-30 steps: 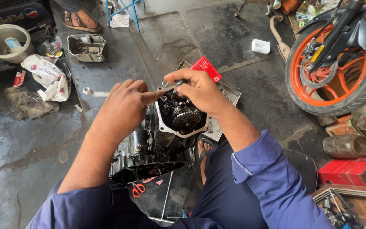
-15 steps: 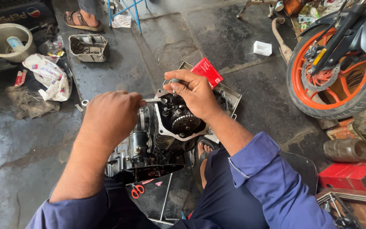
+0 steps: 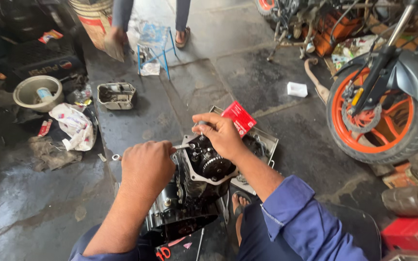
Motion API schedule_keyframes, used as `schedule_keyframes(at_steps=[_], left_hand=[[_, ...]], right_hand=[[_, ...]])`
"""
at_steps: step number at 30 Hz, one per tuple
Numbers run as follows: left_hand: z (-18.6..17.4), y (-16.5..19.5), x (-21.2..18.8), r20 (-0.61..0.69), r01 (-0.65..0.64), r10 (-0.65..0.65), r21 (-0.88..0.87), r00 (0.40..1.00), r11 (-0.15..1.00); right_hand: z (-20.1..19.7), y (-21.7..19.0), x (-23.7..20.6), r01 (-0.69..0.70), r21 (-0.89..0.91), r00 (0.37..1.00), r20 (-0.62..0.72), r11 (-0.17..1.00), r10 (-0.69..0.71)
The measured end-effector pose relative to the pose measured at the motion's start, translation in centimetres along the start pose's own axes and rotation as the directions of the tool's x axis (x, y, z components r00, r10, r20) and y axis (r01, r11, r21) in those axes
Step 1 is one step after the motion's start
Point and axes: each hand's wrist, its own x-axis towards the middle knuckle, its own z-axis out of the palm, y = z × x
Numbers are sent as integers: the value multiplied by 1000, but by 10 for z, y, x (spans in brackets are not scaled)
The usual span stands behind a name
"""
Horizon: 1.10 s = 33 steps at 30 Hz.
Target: The person is assembling a motorcycle engine, using a wrench to tighten bolts and adjusting internal components. They handle various engine parts and tools while seated on the floor in a workshop.
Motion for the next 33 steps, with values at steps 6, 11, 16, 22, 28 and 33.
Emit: schedule_keyframes(at_steps=[6, 11, 16, 22, 28, 33], left_hand=[[2, -4, 0, -110, -53, 50, -27, 993, 998], [-6, -9, -9, -17, -23, 24, 26, 1000, 999], [-14, -30, -39, -92, -6, 27, 220, 995, 975], [-1, -47, -47, -195, -66, 97, 164, 976, 984], [-5, -39, -33, -228, -22, 61, 170, 972, 985], [-14, -24, -34, -276, 59, -16, 146, 961, 988]], right_hand=[[-2, 3, 0, 0, 43, 1000, 19, 999, -1], [-3, 17, -1, -37, 39, 999, 41, 999, 35], [-8, 36, -9, 17, 11, 999, 37, 1000, -17], [-11, 46, -11, 23, 43, 999, 34, 999, -24], [-7, 37, -1, -30, -8, 999, 23, 1000, 30], [-6, 25, -1, -6, -63, 1000, -2, 998, 6]])
